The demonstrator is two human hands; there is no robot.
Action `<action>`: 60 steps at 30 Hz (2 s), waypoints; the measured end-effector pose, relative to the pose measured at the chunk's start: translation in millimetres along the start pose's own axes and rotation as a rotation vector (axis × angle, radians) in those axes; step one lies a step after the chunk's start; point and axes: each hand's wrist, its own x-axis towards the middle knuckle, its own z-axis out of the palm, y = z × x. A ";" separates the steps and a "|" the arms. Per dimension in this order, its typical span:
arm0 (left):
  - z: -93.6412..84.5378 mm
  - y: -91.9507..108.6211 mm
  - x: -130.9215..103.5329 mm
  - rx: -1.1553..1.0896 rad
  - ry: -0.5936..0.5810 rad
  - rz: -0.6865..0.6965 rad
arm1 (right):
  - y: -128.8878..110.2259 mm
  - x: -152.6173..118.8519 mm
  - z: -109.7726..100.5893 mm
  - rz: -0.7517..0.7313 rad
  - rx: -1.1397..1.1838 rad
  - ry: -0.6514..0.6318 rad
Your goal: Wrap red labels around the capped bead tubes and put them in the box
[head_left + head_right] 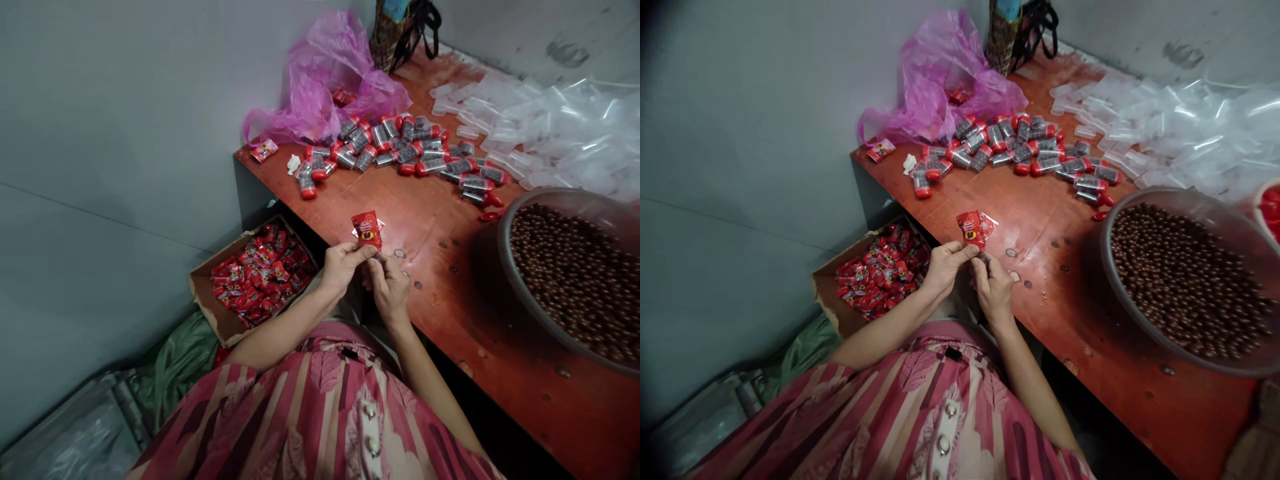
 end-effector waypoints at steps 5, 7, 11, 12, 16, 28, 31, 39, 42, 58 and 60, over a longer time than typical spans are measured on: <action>-7.1 2.3 -3.3 0.058 -0.037 0.025 | 3.8 2.2 -1.9 0.155 0.194 -0.170; -15.2 6.7 -2.4 0.157 -0.030 0.088 | 3.4 10.1 -10.0 0.121 0.067 -0.175; -23.9 14.6 -3.0 0.498 -0.109 0.172 | -8.4 36.3 -24.4 0.055 0.192 -0.126; -23.6 15.3 -4.1 0.566 -0.130 0.182 | -12.7 42.9 -24.9 0.061 0.263 -0.171; -19.6 12.7 -8.2 0.633 -0.118 0.188 | -26.7 59.5 -14.6 0.049 0.326 -0.151; -16.7 7.8 6.7 -0.131 0.072 0.076 | -9.0 9.0 4.4 0.231 0.417 -0.137; -12.6 9.7 6.4 -0.186 0.009 0.031 | -9.3 -0.2 8.4 0.262 0.427 -0.104; -13.9 13.0 12.5 -0.113 -0.061 -0.040 | -9.5 -1.6 7.2 0.236 0.345 -0.050; -12.6 11.3 12.9 -0.131 -0.060 -0.057 | -9.7 -4.8 9.8 0.207 0.299 -0.011; -8.5 6.5 -1.6 -0.228 -0.024 -0.036 | -4.5 -1.0 15.4 0.365 0.644 0.004; -7.0 2.9 -0.2 -0.197 -0.002 -0.049 | -2.6 -4.1 17.9 0.330 0.592 0.042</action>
